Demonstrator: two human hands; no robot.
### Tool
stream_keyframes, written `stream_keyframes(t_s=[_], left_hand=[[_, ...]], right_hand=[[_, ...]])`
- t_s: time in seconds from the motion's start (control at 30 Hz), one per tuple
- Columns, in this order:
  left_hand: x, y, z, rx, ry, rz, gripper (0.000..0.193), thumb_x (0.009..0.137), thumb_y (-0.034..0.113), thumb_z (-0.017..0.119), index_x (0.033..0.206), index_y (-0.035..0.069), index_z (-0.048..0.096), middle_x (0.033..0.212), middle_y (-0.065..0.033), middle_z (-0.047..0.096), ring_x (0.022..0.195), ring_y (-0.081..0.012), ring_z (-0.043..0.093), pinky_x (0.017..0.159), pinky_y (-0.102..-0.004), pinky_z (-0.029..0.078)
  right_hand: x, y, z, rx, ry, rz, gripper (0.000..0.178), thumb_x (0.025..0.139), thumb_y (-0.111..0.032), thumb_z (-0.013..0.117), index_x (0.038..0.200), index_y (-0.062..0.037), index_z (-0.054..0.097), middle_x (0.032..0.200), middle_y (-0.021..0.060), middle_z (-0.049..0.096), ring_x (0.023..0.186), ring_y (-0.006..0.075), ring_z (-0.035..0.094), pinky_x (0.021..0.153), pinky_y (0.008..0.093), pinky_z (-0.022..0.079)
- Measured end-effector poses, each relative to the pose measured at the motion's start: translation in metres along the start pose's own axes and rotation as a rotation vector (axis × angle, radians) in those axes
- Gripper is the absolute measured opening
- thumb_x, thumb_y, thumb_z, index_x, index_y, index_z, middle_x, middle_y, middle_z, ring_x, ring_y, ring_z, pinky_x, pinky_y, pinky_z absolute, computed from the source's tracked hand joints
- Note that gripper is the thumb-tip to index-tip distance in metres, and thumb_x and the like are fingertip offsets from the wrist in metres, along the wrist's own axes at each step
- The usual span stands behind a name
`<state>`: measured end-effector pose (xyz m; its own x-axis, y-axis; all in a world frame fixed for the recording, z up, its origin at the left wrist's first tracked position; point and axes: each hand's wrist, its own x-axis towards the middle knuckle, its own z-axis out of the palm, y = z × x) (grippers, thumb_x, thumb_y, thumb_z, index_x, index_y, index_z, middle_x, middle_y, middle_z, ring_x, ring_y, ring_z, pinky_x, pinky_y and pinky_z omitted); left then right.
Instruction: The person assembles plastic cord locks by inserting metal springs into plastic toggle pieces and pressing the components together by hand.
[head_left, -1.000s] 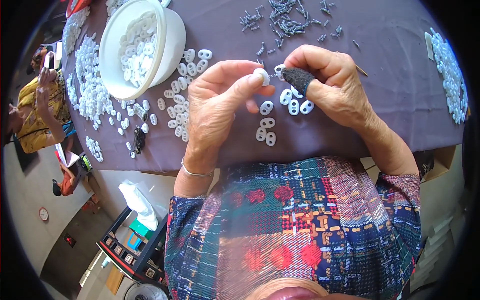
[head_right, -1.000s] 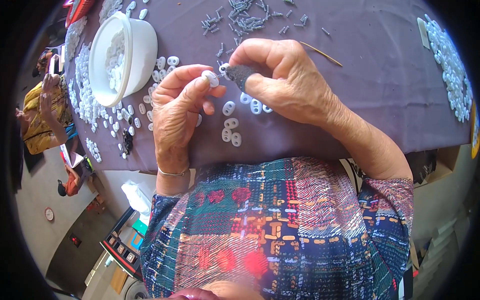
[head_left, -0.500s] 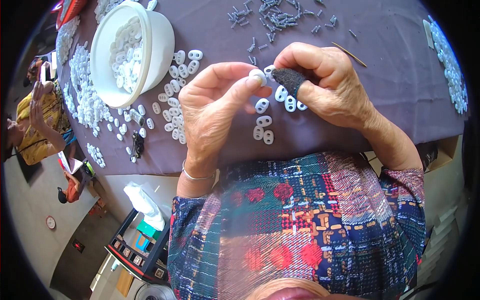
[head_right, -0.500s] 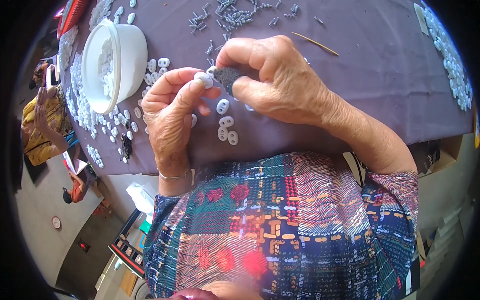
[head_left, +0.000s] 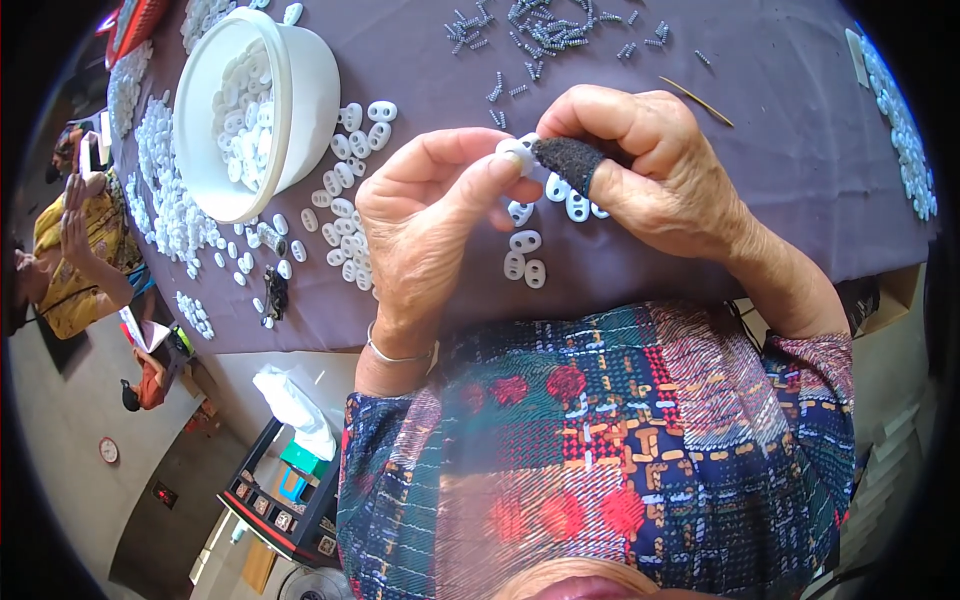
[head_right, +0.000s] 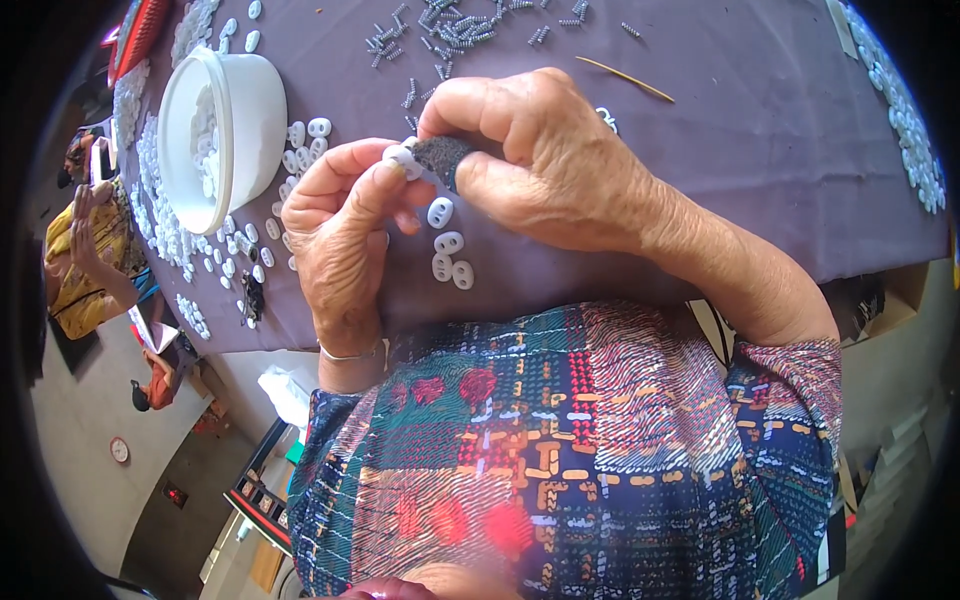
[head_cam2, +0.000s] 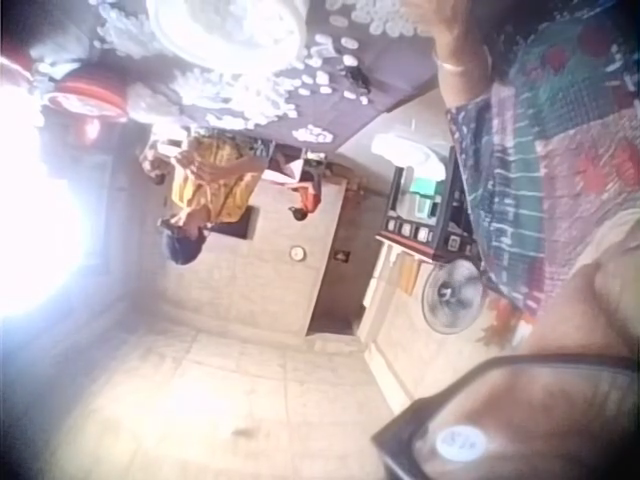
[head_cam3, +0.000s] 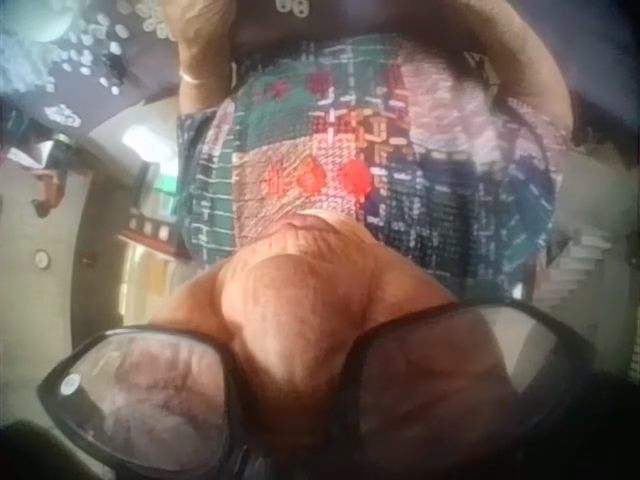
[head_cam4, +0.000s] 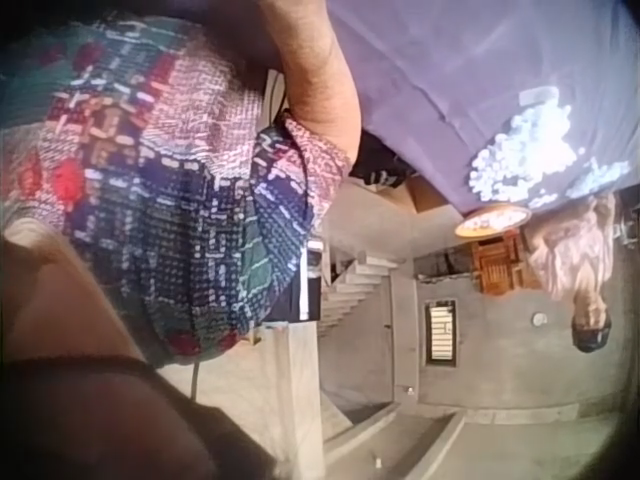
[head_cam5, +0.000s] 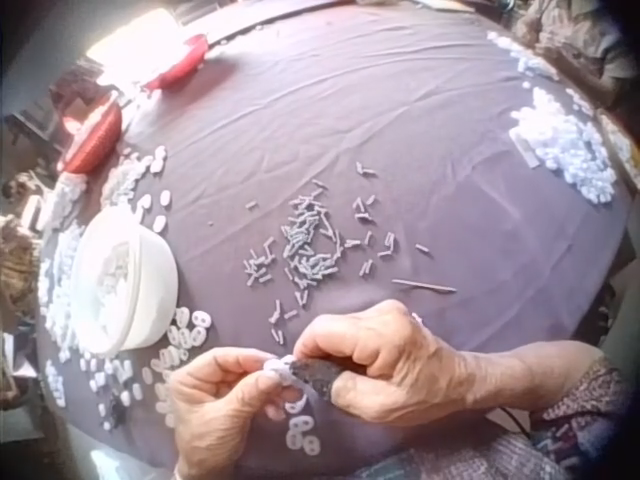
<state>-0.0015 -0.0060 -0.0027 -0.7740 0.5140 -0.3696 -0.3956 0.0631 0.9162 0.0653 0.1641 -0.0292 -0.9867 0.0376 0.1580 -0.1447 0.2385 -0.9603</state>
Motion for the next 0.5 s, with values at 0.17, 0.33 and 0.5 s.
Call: stream_keyframes(t_s=[0.17,0.33,0.5], left_hand=[[-0.0005,-0.0018,-0.0006,-0.023,0.012,0.006,0.016,0.08,0.004,0.065,0.093,-0.004,0.061,0.083,-0.0108,0.065,0.07,-0.0157,0.065,0.056,-0.0207,0.049],[-0.003,-0.0034,0.0019,-0.015,0.032,0.016,0.015,0.081,0.004,0.065,0.093,-0.004,0.06,0.082,-0.0103,0.065,0.068,-0.0144,0.064,0.056,-0.0211,0.049],[-0.0047,-0.004,0.004,0.005,0.041,0.046,0.014,0.081,0.003,0.064,0.093,-0.004,0.06,0.081,-0.0093,0.065,0.065,-0.0123,0.062,0.057,-0.0216,0.05]], right_hand=[[0.0008,-0.0015,-0.0011,-0.011,-0.021,0.004,0.017,0.073,0.003,0.049,0.088,0.0023,0.057,0.072,0.0077,0.061,0.066,0.0128,0.059,0.06,0.0241,0.045],[0.0003,-0.0018,-0.003,-0.005,-0.024,0.003,0.016,0.073,0.002,0.05,0.088,0.0019,0.057,0.071,0.0073,0.059,0.065,0.013,0.058,0.059,0.0244,0.044],[0.0012,-0.0033,-0.0009,0.076,0.004,0.048,0.019,0.066,-0.001,0.05,0.085,0.001,0.056,0.066,0.0143,0.054,0.061,0.0255,0.055,0.058,0.0335,0.043]])
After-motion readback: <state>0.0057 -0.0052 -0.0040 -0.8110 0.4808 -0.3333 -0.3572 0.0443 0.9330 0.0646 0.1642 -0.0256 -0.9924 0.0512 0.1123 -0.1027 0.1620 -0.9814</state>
